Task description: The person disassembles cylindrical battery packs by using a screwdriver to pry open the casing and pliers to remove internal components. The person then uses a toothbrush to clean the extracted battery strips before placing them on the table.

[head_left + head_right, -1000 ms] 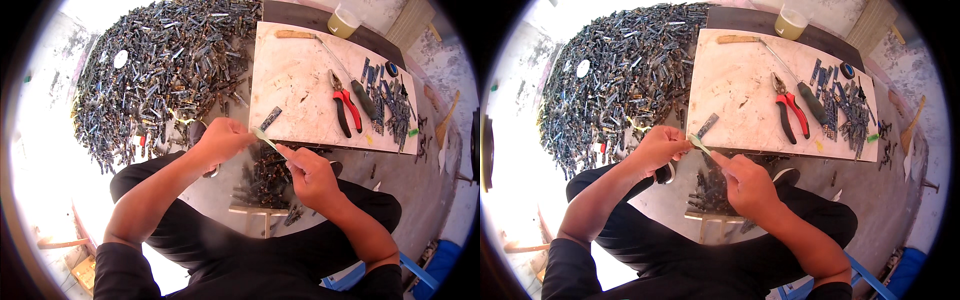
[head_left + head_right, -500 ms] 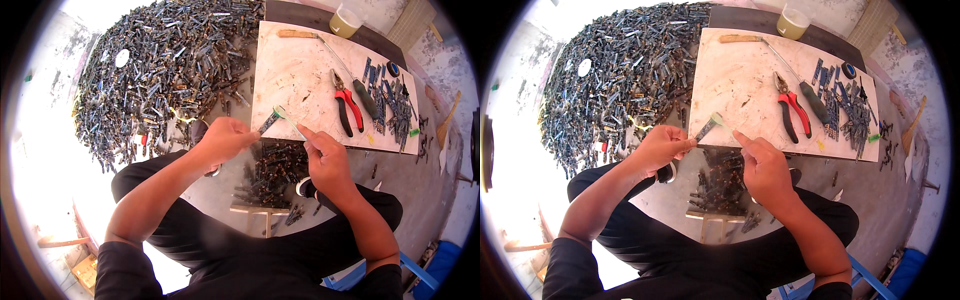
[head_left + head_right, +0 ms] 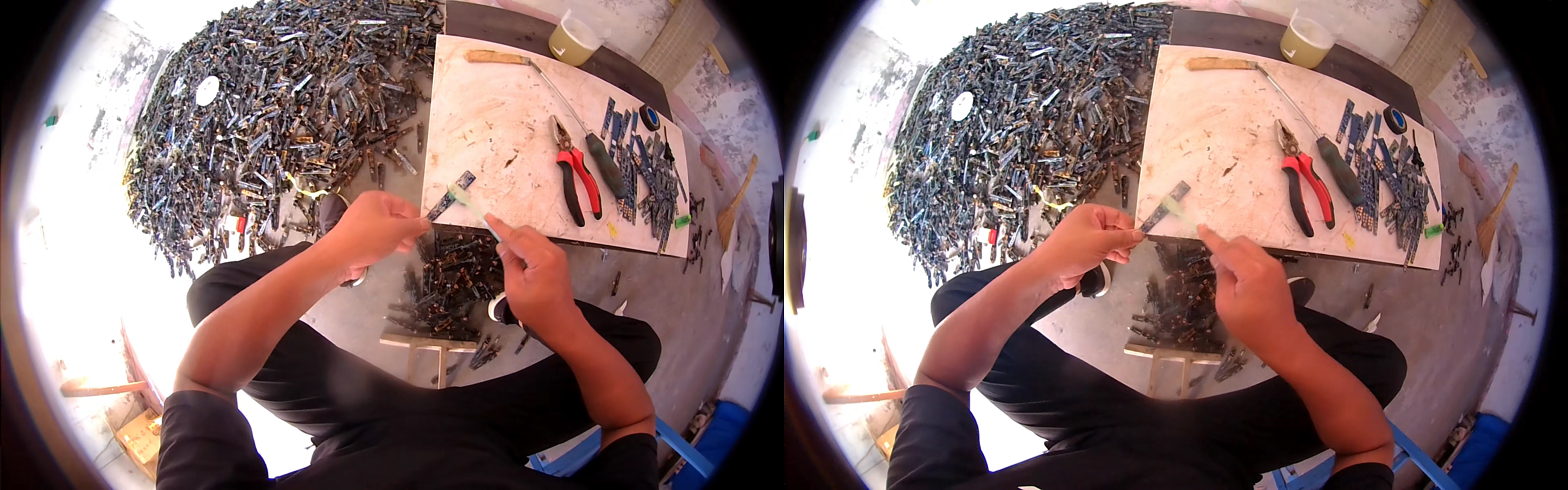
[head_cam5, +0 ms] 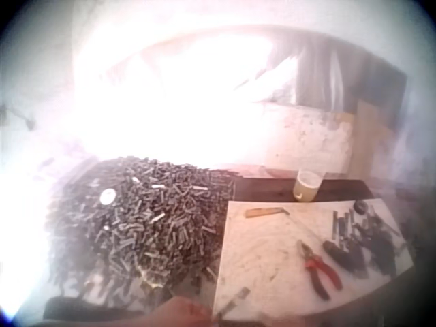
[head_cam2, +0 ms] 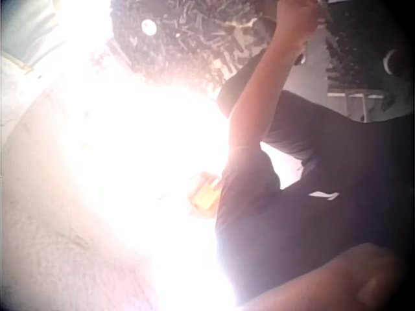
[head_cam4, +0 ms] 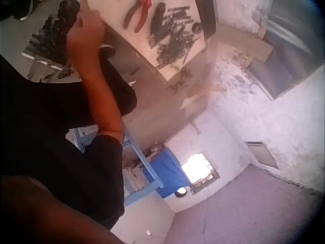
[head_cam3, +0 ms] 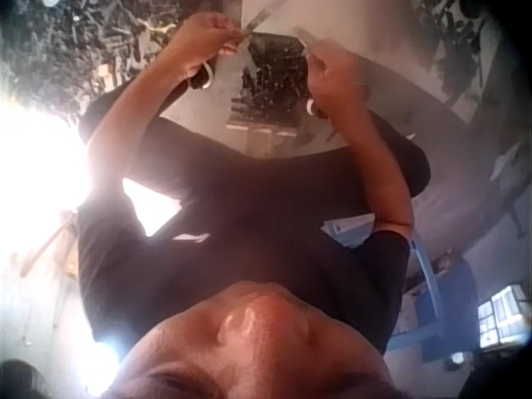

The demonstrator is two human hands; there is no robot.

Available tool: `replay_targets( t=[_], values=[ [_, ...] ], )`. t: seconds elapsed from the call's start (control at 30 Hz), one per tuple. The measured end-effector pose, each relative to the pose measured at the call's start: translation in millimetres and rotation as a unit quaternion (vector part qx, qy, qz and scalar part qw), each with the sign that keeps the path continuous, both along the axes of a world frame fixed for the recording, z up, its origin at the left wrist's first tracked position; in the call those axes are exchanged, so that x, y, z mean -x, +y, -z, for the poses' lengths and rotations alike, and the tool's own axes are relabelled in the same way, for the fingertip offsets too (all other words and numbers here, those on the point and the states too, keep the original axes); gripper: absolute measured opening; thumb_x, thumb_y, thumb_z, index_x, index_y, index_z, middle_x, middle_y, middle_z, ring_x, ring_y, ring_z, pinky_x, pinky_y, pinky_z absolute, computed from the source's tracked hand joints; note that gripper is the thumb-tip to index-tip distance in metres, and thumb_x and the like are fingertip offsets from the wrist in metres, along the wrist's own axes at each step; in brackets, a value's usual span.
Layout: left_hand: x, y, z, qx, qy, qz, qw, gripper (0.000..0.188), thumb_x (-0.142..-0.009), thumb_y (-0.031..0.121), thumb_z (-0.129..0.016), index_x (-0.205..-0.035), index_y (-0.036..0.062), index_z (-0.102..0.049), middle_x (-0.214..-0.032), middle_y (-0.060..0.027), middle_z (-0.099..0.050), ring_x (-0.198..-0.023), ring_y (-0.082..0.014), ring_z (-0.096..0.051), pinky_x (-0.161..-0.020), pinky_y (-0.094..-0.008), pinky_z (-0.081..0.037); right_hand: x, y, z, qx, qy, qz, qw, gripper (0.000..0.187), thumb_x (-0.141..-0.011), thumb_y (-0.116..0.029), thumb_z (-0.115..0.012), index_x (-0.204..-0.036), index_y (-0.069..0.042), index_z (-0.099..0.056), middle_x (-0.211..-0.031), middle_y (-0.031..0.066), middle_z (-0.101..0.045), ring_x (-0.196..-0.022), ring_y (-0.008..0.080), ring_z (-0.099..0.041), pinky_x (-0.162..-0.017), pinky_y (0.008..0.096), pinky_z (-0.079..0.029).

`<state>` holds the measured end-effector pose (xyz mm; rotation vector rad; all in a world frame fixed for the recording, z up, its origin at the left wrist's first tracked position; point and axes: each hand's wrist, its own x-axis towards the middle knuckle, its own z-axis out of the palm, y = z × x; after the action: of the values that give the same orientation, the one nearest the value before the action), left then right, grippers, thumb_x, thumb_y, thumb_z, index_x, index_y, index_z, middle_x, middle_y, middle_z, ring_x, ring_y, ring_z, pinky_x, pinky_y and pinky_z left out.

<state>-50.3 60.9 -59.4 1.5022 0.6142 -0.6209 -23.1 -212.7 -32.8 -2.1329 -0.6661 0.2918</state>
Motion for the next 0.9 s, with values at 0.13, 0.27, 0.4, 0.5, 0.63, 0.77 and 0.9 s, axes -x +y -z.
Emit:
replay_targets(
  t=[0.13, 0.27, 0.4, 0.5, 0.63, 0.77, 0.9],
  values=[
    [-1, -2, 1, 0.0, -0.005, 0.002, 1.0, 0.014, -0.098, 0.011, -0.079, -0.087, 0.0044, -0.073, -0.08, -0.0005, -0.069, -0.071, -0.0085, -0.065, -0.072, -0.0251, -0.054, 12, 3, 2, -0.02, 0.012, -0.03, 0.999, 0.047, -0.093, 0.009, -0.06, -0.136, -0.004, -0.073, -0.086, 0.0175, -0.064, -0.078, 0.0358, -0.065, -0.072, 0.0421, -0.054],
    [-2, 1, 3, -0.002, 0.001, 0.006, 1.0, 0.013, -0.098, 0.011, -0.08, -0.089, 0.0036, -0.074, -0.08, -0.0009, -0.07, -0.072, -0.0088, -0.066, -0.073, -0.0252, -0.055, 1, -1, 5, -0.001, -0.021, -0.016, 1.0, 0.048, -0.091, 0.008, -0.061, -0.135, -0.005, -0.074, -0.084, 0.0175, -0.061, -0.077, 0.0368, -0.064, -0.071, 0.043, -0.053],
    [-3, -3, 0, -0.007, -0.006, -0.002, 1.0, 0.014, -0.097, 0.011, -0.08, -0.087, 0.0034, -0.075, -0.08, -0.0009, -0.07, -0.071, -0.0089, -0.066, -0.072, -0.0251, -0.055, 12, 5, 2, -0.014, -0.006, -0.035, 0.999, 0.048, -0.09, 0.009, -0.061, -0.134, -0.005, -0.074, -0.084, 0.0184, -0.06, -0.076, 0.0379, -0.063, -0.071, 0.0439, -0.053],
    [-2, -1, 1, -0.006, -0.004, -0.002, 1.0, 0.015, -0.097, 0.011, -0.08, -0.086, 0.0037, -0.074, -0.08, -0.0008, -0.07, -0.071, -0.0089, -0.066, -0.071, -0.0248, -0.055, -1, 0, 3, 0.003, -0.029, -0.005, 1.0, 0.048, -0.09, 0.009, -0.061, -0.134, -0.005, -0.074, -0.086, 0.0184, -0.061, -0.077, 0.0385, -0.063, -0.072, 0.044, -0.053],
    [-3, 0, 2, 0.002, 0.006, -0.007, 1.0, 0.015, -0.097, 0.01, -0.08, -0.084, 0.0041, -0.074, -0.079, -0.0009, -0.07, -0.072, -0.009, -0.066, -0.072, -0.0251, -0.055, 1, 1, 0, 0.013, -0.028, -0.008, 0.999, 0.049, -0.09, 0.009, -0.061, -0.135, -0.006, -0.074, -0.087, 0.017, -0.063, -0.078, 0.0381, -0.065, -0.073, 0.0438, -0.054],
    [-5, -2, 1, 0.001, 0.006, -0.011, 1.0, 0.017, -0.096, 0.01, -0.08, -0.082, 0.0047, -0.072, -0.079, -0.0013, -0.069, -0.071, -0.0093, -0.066, -0.071, -0.0254, -0.055, 9, 1, 0, 0.005, -0.035, -0.012, 0.999, 0.049, -0.09, 0.009, -0.06, -0.135, -0.005, -0.074, -0.087, 0.0171, -0.063, -0.078, 0.0375, -0.065, -0.072, 0.0432, -0.053],
    [-5, -1, 0, -0.013, 0.01, -0.009, 1.0, 0.019, -0.096, 0.011, -0.08, -0.08, 0.0054, -0.071, -0.078, -0.0012, -0.069, -0.07, -0.0095, -0.065, -0.07, -0.0255, -0.054, -8, -1, 1, 0.024, -0.029, 0.057, 0.998, 0.05, -0.09, 0.011, -0.061, -0.136, -0.004, -0.073, -0.088, 0.0174, -0.062, -0.078, 0.0365, -0.064, -0.074, 0.0418, -0.053]
  ],
)
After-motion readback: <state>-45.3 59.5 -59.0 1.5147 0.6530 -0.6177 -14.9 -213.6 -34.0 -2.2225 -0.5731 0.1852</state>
